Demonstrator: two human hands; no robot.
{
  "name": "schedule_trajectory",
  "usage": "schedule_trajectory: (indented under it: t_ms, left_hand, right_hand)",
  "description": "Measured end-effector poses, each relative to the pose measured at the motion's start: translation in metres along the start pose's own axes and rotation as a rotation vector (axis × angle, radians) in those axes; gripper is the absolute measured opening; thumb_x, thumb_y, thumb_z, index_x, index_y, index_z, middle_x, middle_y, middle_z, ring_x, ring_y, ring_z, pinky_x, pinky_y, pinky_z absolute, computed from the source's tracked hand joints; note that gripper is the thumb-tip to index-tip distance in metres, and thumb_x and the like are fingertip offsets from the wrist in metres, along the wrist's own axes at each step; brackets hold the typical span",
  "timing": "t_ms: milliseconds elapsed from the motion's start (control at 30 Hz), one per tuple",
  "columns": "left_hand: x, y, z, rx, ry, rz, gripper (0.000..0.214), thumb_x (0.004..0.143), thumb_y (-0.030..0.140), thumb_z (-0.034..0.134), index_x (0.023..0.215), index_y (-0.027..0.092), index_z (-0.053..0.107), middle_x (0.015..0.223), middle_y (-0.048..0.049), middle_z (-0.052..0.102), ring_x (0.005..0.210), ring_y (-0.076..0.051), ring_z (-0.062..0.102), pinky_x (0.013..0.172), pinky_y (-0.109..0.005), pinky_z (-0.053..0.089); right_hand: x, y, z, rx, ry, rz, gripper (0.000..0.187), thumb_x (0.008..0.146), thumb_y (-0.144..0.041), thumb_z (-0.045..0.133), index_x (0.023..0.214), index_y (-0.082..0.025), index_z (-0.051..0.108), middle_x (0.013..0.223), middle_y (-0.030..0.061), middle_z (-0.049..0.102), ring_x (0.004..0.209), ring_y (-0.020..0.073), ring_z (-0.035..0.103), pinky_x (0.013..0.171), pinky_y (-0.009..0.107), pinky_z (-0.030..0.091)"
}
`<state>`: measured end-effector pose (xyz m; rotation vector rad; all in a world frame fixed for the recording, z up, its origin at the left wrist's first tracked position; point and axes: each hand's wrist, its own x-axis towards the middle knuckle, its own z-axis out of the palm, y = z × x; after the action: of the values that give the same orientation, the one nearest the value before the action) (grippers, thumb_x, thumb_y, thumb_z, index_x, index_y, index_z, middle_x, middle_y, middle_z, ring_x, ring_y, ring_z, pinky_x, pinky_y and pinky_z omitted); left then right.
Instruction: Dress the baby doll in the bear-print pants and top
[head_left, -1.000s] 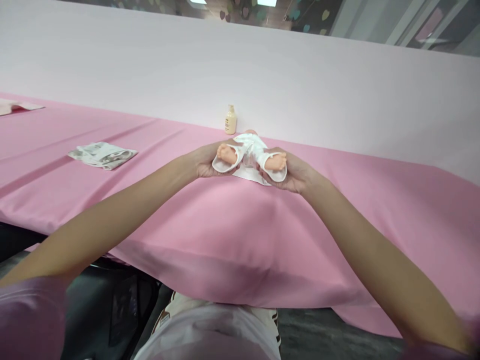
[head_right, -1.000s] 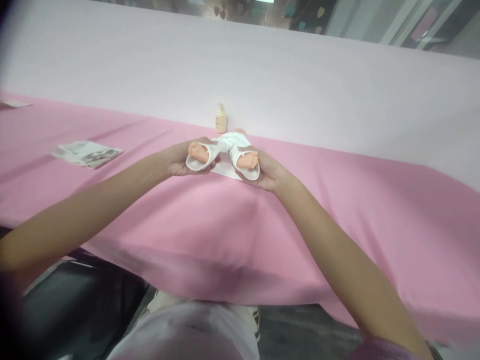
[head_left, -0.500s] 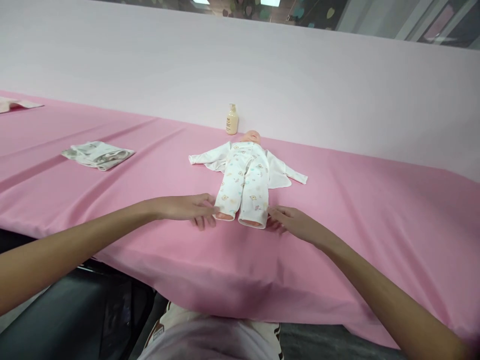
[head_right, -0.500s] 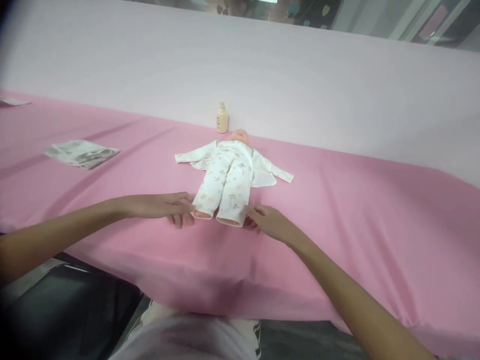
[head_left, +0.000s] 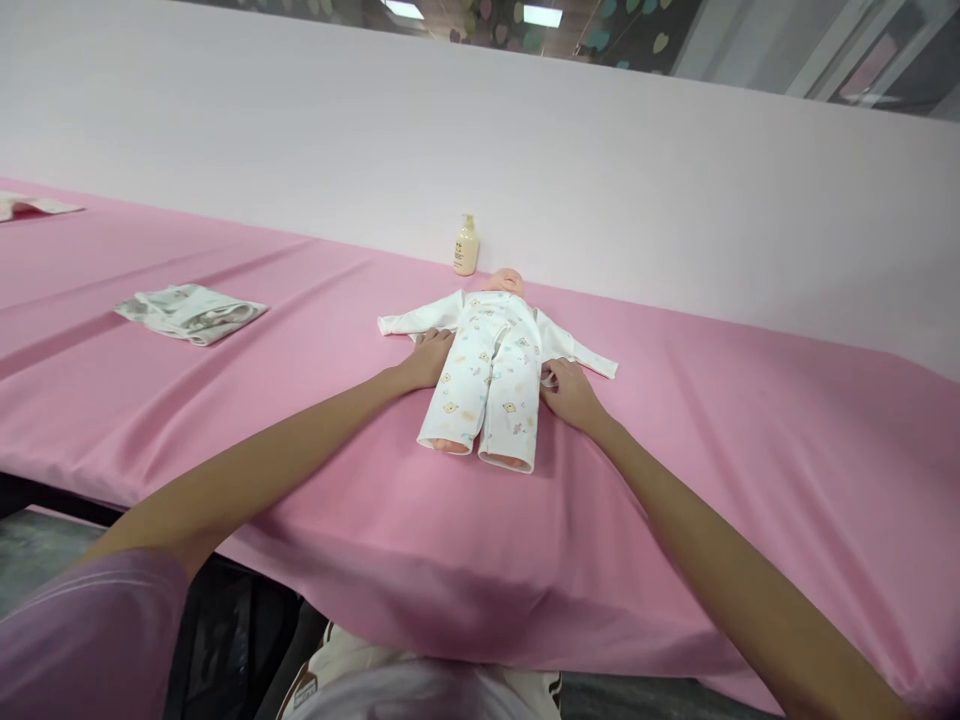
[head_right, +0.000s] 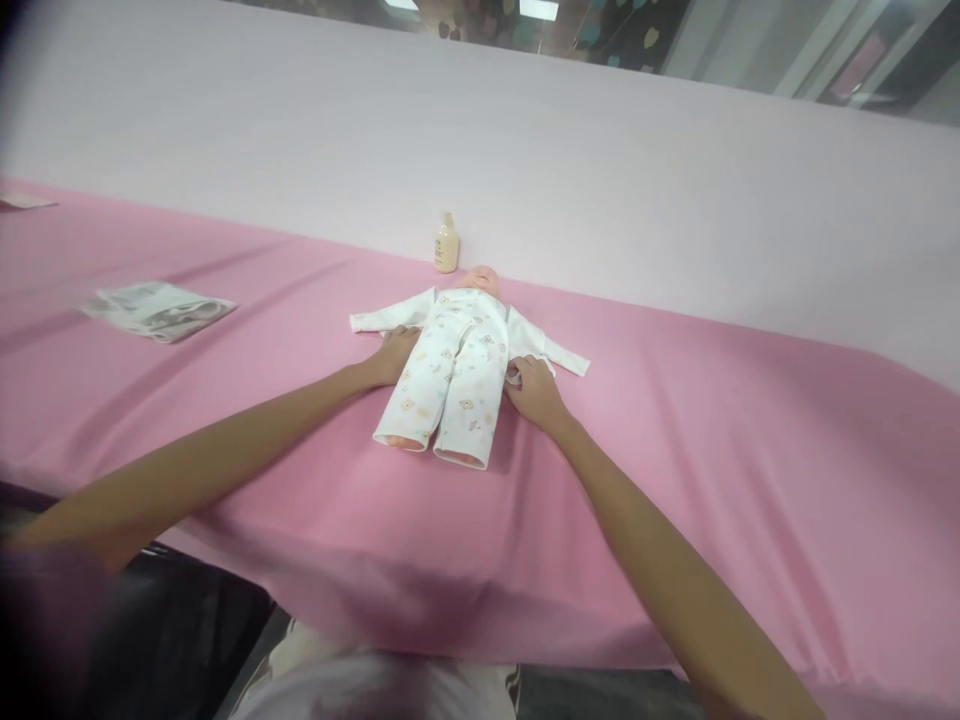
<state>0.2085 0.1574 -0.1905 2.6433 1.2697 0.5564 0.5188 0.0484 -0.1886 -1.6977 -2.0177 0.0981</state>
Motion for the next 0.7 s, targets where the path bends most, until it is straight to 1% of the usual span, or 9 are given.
schedule_trajectory:
  t_ms: [133, 233, 300, 333, 400, 500, 533, 600, 700]
  left_hand:
    - [0.005, -0.003, 0.008, -0.043, -0.021, -0.003, 0.031, 0.096, 0.044, 0.065, 0.112, 0.019, 0.068, 0.120, -0.0196, 0.072, 0.116, -0.044, 0.058, 0.100, -0.052, 0.041]
    - [-0.003, -0.007, 0.006, -0.044, -0.040, 0.053, 0.020, 0.097, 0.041, 0.061, 0.096, 0.021, 0.065, 0.108, -0.0176, 0.073, 0.114, -0.044, 0.060, 0.098, -0.052, 0.041]
    - [-0.010, -0.007, 0.002, -0.051, -0.076, 0.091, 0.019, 0.098, 0.038, 0.058, 0.093, 0.021, 0.064, 0.103, -0.0161, 0.073, 0.111, -0.043, 0.063, 0.098, -0.052, 0.041]
    - [-0.014, -0.007, 0.000, -0.063, -0.099, 0.105, 0.019, 0.099, 0.038, 0.057, 0.095, 0.021, 0.065, 0.102, -0.0152, 0.074, 0.108, -0.042, 0.065, 0.099, -0.052, 0.041]
    - [-0.019, -0.004, -0.003, -0.098, -0.114, 0.107, 0.025, 0.101, 0.039, 0.054, 0.108, 0.021, 0.069, 0.109, -0.0147, 0.077, 0.106, -0.040, 0.068, 0.102, -0.053, 0.042]
    - [-0.020, 0.002, -0.005, -0.150, -0.086, 0.052, 0.047, 0.103, 0.047, 0.054, 0.140, 0.020, 0.066, 0.134, -0.0182, 0.075, 0.118, -0.043, 0.068, 0.109, -0.055, 0.041]
    - [-0.018, 0.005, -0.005, -0.159, -0.089, 0.015, 0.052, 0.104, 0.049, 0.054, 0.145, 0.019, 0.065, 0.139, -0.0188, 0.074, 0.123, -0.044, 0.067, 0.110, -0.056, 0.041]
    - [-0.013, 0.012, -0.002, -0.147, -0.123, -0.075, 0.054, 0.104, 0.053, 0.055, 0.146, 0.020, 0.067, 0.141, -0.0179, 0.074, 0.127, -0.044, 0.066, 0.112, -0.057, 0.042]
    - [-0.005, 0.021, 0.002, -0.089, -0.145, -0.177, 0.055, 0.102, 0.054, 0.059, 0.146, 0.022, 0.069, 0.141, -0.0182, 0.074, 0.130, -0.046, 0.062, 0.112, -0.060, 0.043]
  right_hand:
    - [-0.004, 0.006, 0.003, -0.025, -0.012, -0.040, 0.015, 0.095, -0.034, 0.057, 0.093, -0.020, 0.059, 0.097, 0.0092, 0.067, 0.092, 0.0248, 0.053, 0.088, 0.037, 0.041]
    - [-0.008, 0.008, -0.005, -0.010, -0.070, -0.065, 0.021, 0.098, -0.039, 0.056, 0.087, -0.021, 0.056, 0.089, 0.0069, 0.065, 0.085, 0.0229, 0.050, 0.082, 0.035, 0.038]
    - [-0.012, 0.010, -0.012, 0.017, -0.119, -0.084, 0.022, 0.099, -0.040, 0.057, 0.090, -0.021, 0.060, 0.087, 0.0052, 0.065, 0.084, 0.0217, 0.051, 0.079, 0.033, 0.038]
    - [-0.013, 0.011, -0.015, 0.031, -0.139, -0.094, 0.021, 0.100, -0.040, 0.057, 0.093, -0.020, 0.062, 0.088, 0.0045, 0.065, 0.084, 0.0212, 0.052, 0.079, 0.032, 0.038]
    - [-0.017, 0.013, -0.020, 0.053, -0.157, -0.106, 0.022, 0.101, -0.041, 0.057, 0.098, -0.020, 0.066, 0.090, 0.0037, 0.066, 0.084, 0.0204, 0.053, 0.079, 0.032, 0.040]
    - [-0.022, 0.014, -0.021, 0.058, -0.139, -0.113, 0.027, 0.103, -0.043, 0.058, 0.108, -0.020, 0.070, 0.091, 0.0036, 0.065, 0.086, 0.0207, 0.054, 0.082, 0.033, 0.042]
    - [-0.022, 0.013, -0.019, 0.054, -0.125, -0.116, 0.027, 0.102, -0.043, 0.059, 0.111, -0.020, 0.071, 0.092, 0.0040, 0.065, 0.087, 0.0215, 0.054, 0.085, 0.035, 0.043]
    - [-0.023, 0.012, -0.013, 0.046, -0.087, -0.119, 0.027, 0.100, -0.039, 0.061, 0.116, -0.021, 0.072, 0.098, 0.0064, 0.066, 0.094, 0.0242, 0.056, 0.094, 0.040, 0.046]
    - [-0.021, 0.010, -0.003, 0.049, -0.026, -0.105, 0.023, 0.099, -0.035, 0.061, 0.113, -0.021, 0.073, 0.114, 0.0121, 0.067, 0.108, 0.0304, 0.057, 0.107, 0.050, 0.045]
